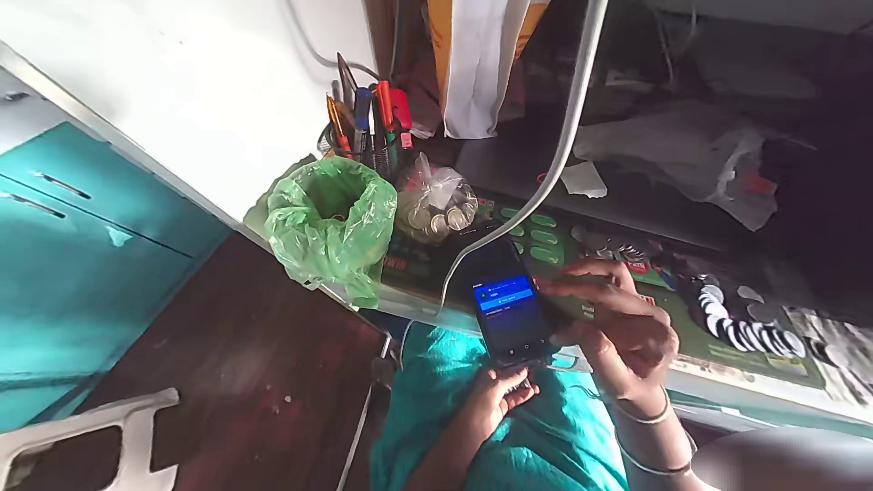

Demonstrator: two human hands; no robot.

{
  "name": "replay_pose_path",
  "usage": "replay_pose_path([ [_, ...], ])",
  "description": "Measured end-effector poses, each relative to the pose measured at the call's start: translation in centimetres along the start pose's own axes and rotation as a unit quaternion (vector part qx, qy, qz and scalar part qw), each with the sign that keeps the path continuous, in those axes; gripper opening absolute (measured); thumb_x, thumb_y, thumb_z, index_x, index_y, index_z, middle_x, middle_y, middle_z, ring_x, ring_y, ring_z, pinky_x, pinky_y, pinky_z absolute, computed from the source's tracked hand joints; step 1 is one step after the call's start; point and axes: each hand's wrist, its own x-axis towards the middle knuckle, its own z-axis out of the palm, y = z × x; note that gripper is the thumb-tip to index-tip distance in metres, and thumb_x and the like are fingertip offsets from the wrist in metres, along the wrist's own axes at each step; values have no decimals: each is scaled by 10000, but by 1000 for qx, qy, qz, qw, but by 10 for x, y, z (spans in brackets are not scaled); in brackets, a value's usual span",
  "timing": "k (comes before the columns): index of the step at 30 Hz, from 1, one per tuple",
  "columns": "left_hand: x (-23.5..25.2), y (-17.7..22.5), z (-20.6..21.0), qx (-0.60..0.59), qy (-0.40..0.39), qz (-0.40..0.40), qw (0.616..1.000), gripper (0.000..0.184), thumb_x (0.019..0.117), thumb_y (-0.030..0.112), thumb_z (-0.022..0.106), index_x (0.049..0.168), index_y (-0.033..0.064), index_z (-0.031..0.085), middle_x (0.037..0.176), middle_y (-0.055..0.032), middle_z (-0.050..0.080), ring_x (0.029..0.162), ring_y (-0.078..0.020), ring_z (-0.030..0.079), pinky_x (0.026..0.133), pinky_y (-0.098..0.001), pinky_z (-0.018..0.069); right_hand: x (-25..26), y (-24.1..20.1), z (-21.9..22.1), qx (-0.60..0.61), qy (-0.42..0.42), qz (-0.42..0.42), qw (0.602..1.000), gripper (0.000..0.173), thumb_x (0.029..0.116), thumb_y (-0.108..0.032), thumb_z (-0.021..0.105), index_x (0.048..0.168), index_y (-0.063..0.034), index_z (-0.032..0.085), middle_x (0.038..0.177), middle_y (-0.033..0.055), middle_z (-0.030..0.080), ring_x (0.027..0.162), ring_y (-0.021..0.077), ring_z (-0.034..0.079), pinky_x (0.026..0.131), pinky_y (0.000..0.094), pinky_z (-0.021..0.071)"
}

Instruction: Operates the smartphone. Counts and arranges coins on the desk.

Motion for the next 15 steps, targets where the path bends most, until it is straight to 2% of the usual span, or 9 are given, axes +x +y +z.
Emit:
replay_pose_path([
  [3, 2, -1, -2, 10, -12, -1, 1000, 198, 1002, 20, 604, 1186, -53, 608, 987, -122, 706, 862, -203, 717, 822, -332, 609, 2, 1, 2, -17, 20, 26, 999, 237, 1001, -262, 584, 808, -183, 696, 1181, -26, 727, 1235, 175, 600, 1023, 324, 498],
  [4, 3, -2, -2, 17, -15, 0, 1000, 195, 1005, 26, 604, 1185, -49, 609, 983, -117, 708, 862, -201, 718, 824, -332, 609, 4, 1, 3, -34, 31, 42, 998, 294, 1015, -271, 564, 782, -161, 704, 1181, -9, 732, 1212, 167, 614, 997, 309, 519],
  [5, 3, -2, -2, 23, -15, 0, 1000, 189, 1006, 29, 602, 1180, -45, 613, 976, -112, 709, 860, -197, 718, 825, -332, 609, 6, 2, 4, -60, 36, 58, 996, 335, 1034, -274, 536, 811, -122, 734, 1181, 20, 732, 1185, 170, 631, 973, 302, 548],
  [6, 4, -3, -3, 29, -17, 0, 999, 186, 1009, 32, 597, 1180, -40, 614, 978, -104, 707, 863, -190, 715, 831, -329, 604, 8, 3, 4, -93, 26, 71, 993, 383, 1064, -298, 493, 907, -84, 769, 1193, 53, 728, 1179, 177, 628, 986, 315, 533],
  [8, 5, -3, -2, 34, -23, 0, 999, 185, 1014, 41, 593, 1181, -36, 609, 978, -98, 706, 870, -184, 716, 837, -322, 603, 15, 6, 6, -171, -29, 91, 981, 582, 1107, -444, 320, 1011, -69, 755, 1221, 78, 732, 1225, 214, 585, 1043, 409, 410],
  [10, 4, -3, -3, 33, -30, 0, 999, 195, 1020, 46, 583, 1194, -39, 601, 990, -96, 704, 884, -183, 715, 848, -325, 601, 23, 8, 9, -207, -99, 98, 968, 772, 1065, -613, 127, 1177, -69, 664, 1210, 82, 710, 1236, 269, 548, 1019, 517, 352],
  [11, 3, -3, -3, 33, -37, 3, 999, 192, 1024, 49, 576, 1194, -38, 601, 997, -95, 703, 891, -184, 714, 853, -325, 599, 27, 6, 12, -208, -124, 106, 964, 822, 1038, -658, 79, 1214, -71, 628, 1207, 82, 694, 1255, 274, 530, 1033, 546, 326],
  [15, 0, -5, -8, 34, -87, 41, 995, 207, 1035, 75, 562, 1199, -38, 616, 1018, -90, 717, 941, -189, 722, 904, -337, 593, 42, 6, 25, -208, -173, 112, 956, 873, 1006, -713, 58, 1273, -57, 569, 1209, 91, 670, 1283, 258, 502, 1075, 572, 265],
])
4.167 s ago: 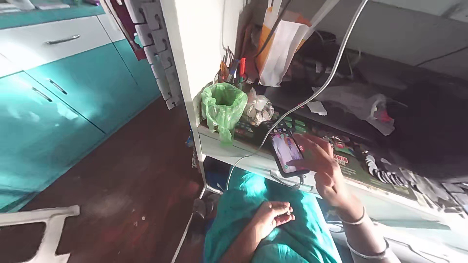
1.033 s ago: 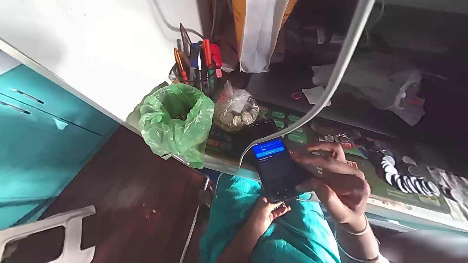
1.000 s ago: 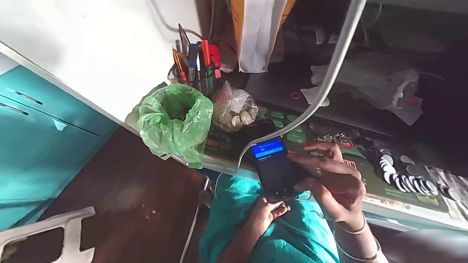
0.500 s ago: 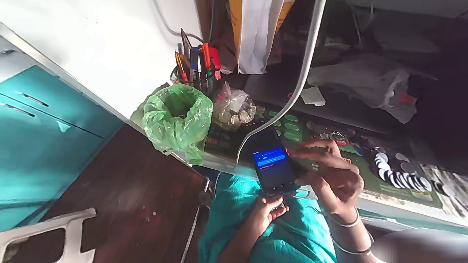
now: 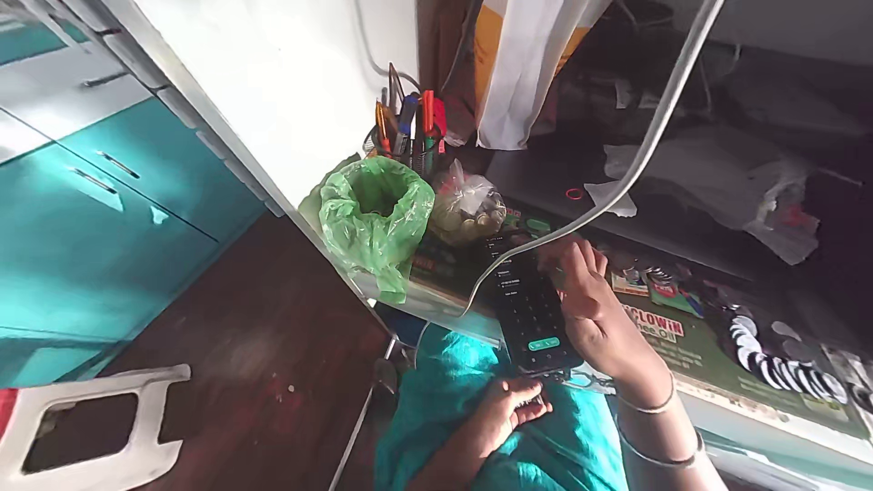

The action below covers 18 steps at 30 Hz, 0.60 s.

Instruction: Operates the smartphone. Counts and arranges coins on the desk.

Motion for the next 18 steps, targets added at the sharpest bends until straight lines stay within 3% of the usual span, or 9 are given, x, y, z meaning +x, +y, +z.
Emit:
replay_pose_path([
  [4, -2, 3, -1, 1, -13, 9, 1000, 211, 1040, 76, 548, 1205, -33, 622, 1023, -83, 722, 948, -183, 723, 914, -332, 589, 7, 0, 5, -23, -18, 1, 1000, 930, 991, -742, 61, 1340, -54, 580, 1177, 105, 668, 1297, 300, 503, 1100, 629, 241],
  [7, -3, 5, -1, 2, -8, 9, 1000, 219, 1044, 77, 537, 1211, -37, 621, 1037, -83, 715, 943, -176, 717, 910, -325, 586, 6, 0, 3, -21, -6, -13, 1000, 907, 985, -749, 60, 1282, -73, 587, 1158, 83, 681, 1292, 246, 523, 1135, 626, 214],
  [11, -2, 3, -2, 0, -7, 7, 1000, 227, 1044, 78, 538, 1224, -43, 606, 1053, -93, 712, 959, -181, 714, 920, -328, 583, -1, 3, 1, -23, 3, -2, 1000, 907, 981, -760, 65, 1229, -71, 599, 1159, 94, 687, 1300, 272, 530, 1135, 640, 226],
  [14, 1, 4, 0, -17, 24, -16, 999, 199, 1031, 53, 561, 1196, -42, 615, 1004, -93, 714, 904, -182, 716, 875, -328, 593, -14, 4, -9, -32, 50, -12, 998, 795, 995, -725, 88, 1185, -120, 567, 1273, 87, 662, 1330, 282, 477, 1099, 566, 260],
  [18, 0, 9, 7, -27, 50, -34, 998, 183, 1022, 39, 573, 1179, -43, 619, 986, -93, 713, 880, -178, 716, 857, -321, 596, -43, 1, -15, -65, 38, -16, 997, 797, 988, -727, 69, 1215, -226, 646, 1516, 107, 519, 1478, 325, 332, 1133, 560, 213],
])
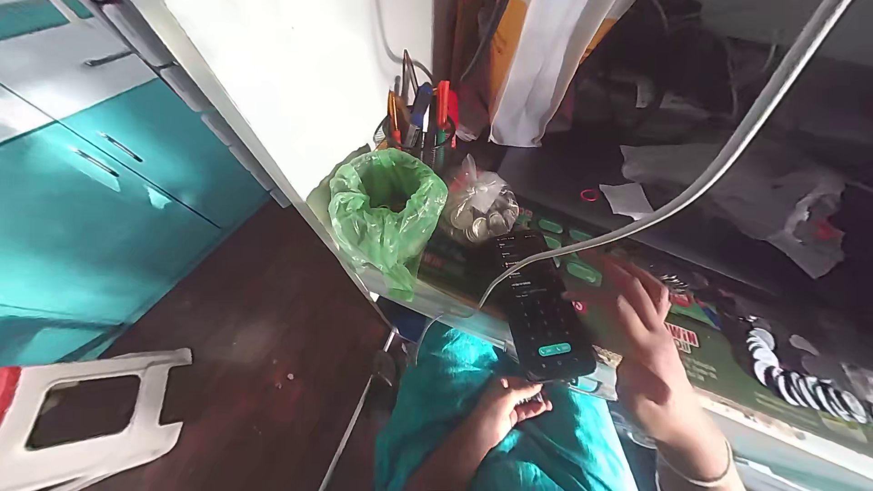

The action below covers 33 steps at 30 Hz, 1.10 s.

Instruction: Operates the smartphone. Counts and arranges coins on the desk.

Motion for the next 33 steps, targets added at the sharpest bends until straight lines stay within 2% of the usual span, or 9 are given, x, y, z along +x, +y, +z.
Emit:
replay_pose_path([
  [3, -1, 1, 2, 6, 7, -4, 1000, 166, 1018, 39, 582, 1164, -36, 609, 977, -81, 709, 869, -163, 717, 849, -309, 600, -16, 1, 4, 23, -10, -17, 1000, 721, 995, -706, 86, 1217, -317, 651, 1584, 70, 444, 1530, 307, 245, 1189, 520, 163],
  [7, 3, -3, 1, 5, -2, -17, 1000, 203, 1022, 59, 586, 1198, -41, 599, 1003, -97, 713, 887, -178, 723, 854, -316, 602, -22, 8, 10, 57, 18, -56, 997, 701, 997, -686, 95, 1144, -328, 680, 1571, 55, 458, 1526, 291, 249, 1204, 477, 167],
  [14, -4, 0, 4, 38, -19, -19, 999, 143, 1037, 67, 555, 1140, -7, 622, 919, -46, 724, 833, -142, 729, 817, -293, 609, -26, 7, 11, 73, 5, -81, 994, 725, 970, -779, 122, 1112, -383, 711, 1574, 18, 465, 1526, 299, 249, 1186, 548, 156],
  [17, -5, 0, -1, 31, -47, -38, 998, 212, 1049, 69, 529, 1215, -32, 614, 1010, -87, 735, 922, -187, 737, 884, -332, 603, -29, 9, 1, 80, 57, -69, 993, 731, 980, -759, 121, 1163, -346, 697, 1553, 34, 460, 1508, 261, 281, 1211, 487, 195],
  [19, -8, -2, -7, 7, -77, -37, 996, 238, 1049, 56, 519, 1247, -40, 610, 1093, -126, 725, 1009, -234, 726, 944, -365, 586, -36, 16, -13, 85, 115, -26, 989, 748, 975, -775, 114, 1166, -360, 706, 1521, -12, 509, 1490, 220, 342, 1200, 440, 274],
  [21, -16, 0, -10, 0, -105, -29, 994, 235, 1048, 36, 494, 1240, -33, 611, 1129, -137, 717, 1050, -249, 716, 966, -370, 578, -47, 27, -27, 77, 182, 17, 980, 754, 1002, -742, 156, 1072, -277, 747, 1413, 16, 614, 1422, 229, 450, 1162, 427, 371],
  [23, -24, 4, -12, 11, -152, -15, 988, 236, 1033, 47, 484, 1222, 0, 617, 1149, -120, 718, 1072, -233, 713, 964, -345, 578, -56, 38, -42, 56, 215, 62, 973, 774, 1049, -663, 180, 1003, -170, 775, 1315, 71, 678, 1372, 239, 495, 1164, 425, 342],
  [27, -34, 3, -10, -16, -244, 9, 969, 242, 988, 131, 621, 1209, 53, 680, 1177, -121, 730, 1088, -224, 720, 938, -313, 588, -70, 42, -56, -25, 158, 97, 982, 776, 1073, -605, 166, 1035, -152, 794, 1340, 123, 667, 1395, 269, 453, 1181, 436, 282],
  [33, -60, 16, 19, -65, -317, -3, 946, 271, 1011, 110, 600, 1258, 50, 693, 1239, -155, 707, 1106, -240, 715, 939, -306, 585, -73, 28, -45, -177, 24, 101, 979, 847, 945, -820, 224, 1274, -238, 744, 1476, 180, 569, 1420, 453, 415, 1123, 658, 235],
])
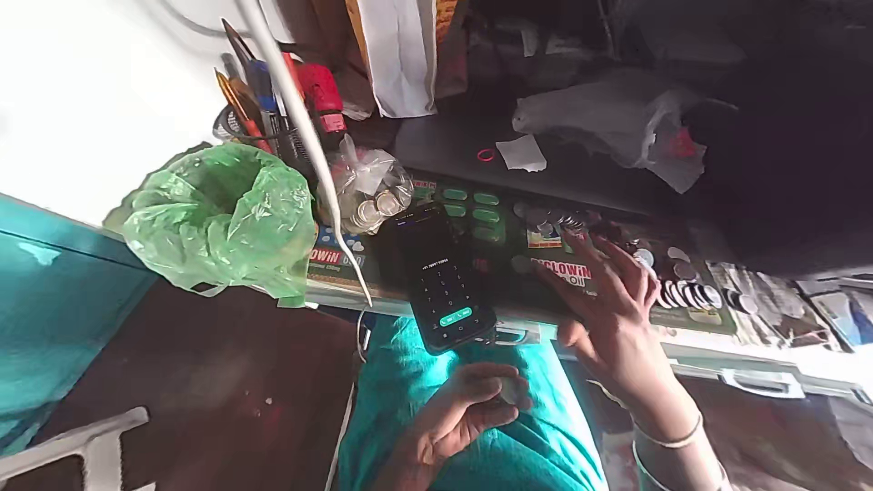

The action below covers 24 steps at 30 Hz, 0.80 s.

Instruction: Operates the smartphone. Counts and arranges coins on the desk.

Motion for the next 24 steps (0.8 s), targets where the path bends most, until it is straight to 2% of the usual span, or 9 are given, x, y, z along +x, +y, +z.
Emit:
replay_pose_path([
  [3, 0, 8, 24, -1, 3, 17, 1000, 268, 1017, 134, 597, 1250, 54, 703, 1223, -154, 715, 1074, -221, 728, 907, -287, 594, -10, -5, 0, -45, -19, -19, 999, 773, 913, -796, 436, 1304, -191, 718, 1463, 151, 589, 1398, 445, 449, 1112, 663, 261],
  [7, 7, 13, 52, -4, 69, 72, 995, 249, 1029, 78, 554, 1221, 27, 703, 1184, -154, 727, 1067, -230, 732, 927, -305, 595, -33, -3, 5, 17, 51, -57, 997, 214, 1021, -294, 641, 1181, -190, 737, 1299, 55, 691, 1276, 269, 554, 1089, 459, 348],
  [9, 12, 14, 60, 3, 102, 92, 991, 247, 1023, 48, 544, 1213, 20, 699, 1169, -156, 731, 1053, -229, 736, 925, -304, 596, -43, -6, 9, 73, 113, -68, 989, 141, 1000, -152, 657, 1109, -176, 743, 1148, 7, 724, 1148, 182, 598, 1026, 369, 388],
  [13, 13, 10, 68, 8, 115, 110, 987, 232, 1005, 80, 604, 1201, 47, 724, 1153, -117, 738, 1026, -188, 736, 920, -304, 600, -58, -20, 10, 147, 120, -77, 979, 56, 961, -208, 709, 1013, -199, 691, 1019, -43, 684, 992, 120, 596, 954, 317, 422],
  [16, 12, 11, 69, -2, 106, 122, 987, 260, 1013, 83, 589, 1239, 46, 712, 1228, -134, 719, 1081, -196, 723, 919, -299, 595, -62, -27, 12, 167, 71, -103, 978, 80, 960, -223, 709, 1037, -212, 693, 1065, -52, 659, 1017, 117, 556, 978, 328, 357],
  [19, 10, 15, 70, -12, 94, 117, 989, 268, 999, 83, 610, 1244, 53, 716, 1193, -124, 732, 1054, -185, 731, 909, -298, 602, -49, -19, 8, 193, 50, -96, 975, 107, 973, -300, 705, 1053, -230, 716, 1056, -46, 650, 1017, 117, 549, 986, 341, 346],
  [21, 11, 15, 71, -12, 85, 111, 990, 260, 998, 76, 605, 1229, 59, 721, 1146, -119, 747, 1010, -175, 742, 879, -279, 607, -29, -12, 3, 166, 48, -81, 982, 276, 999, -458, 636, 1112, -217, 708, 1104, -15, 677, 1079, 153, 571, 991, 365, 367],
  [23, 12, 14, 72, -19, 85, 104, 991, 251, 996, 76, 606, 1218, 51, 721, 1143, -131, 743, 1038, -193, 738, 890, -277, 602, -7, -9, 1, 96, 10, -61, 993, 547, 1004, -595, 526, 1251, -141, 708, 1283, 69, 701, 1238, 266, 580, 1038, 474, 371],
  [24, 12, 13, 73, -21, 91, 101, 990, 243, 992, 74, 613, 1207, 48, 724, 1142, -133, 742, 1045, -196, 735, 901, -277, 599, 1, -10, 3, 67, -25, -57, 996, 662, 996, -640, 488, 1339, -106, 676, 1379, 94, 663, 1333, 309, 553, 1091, 551, 363],
])
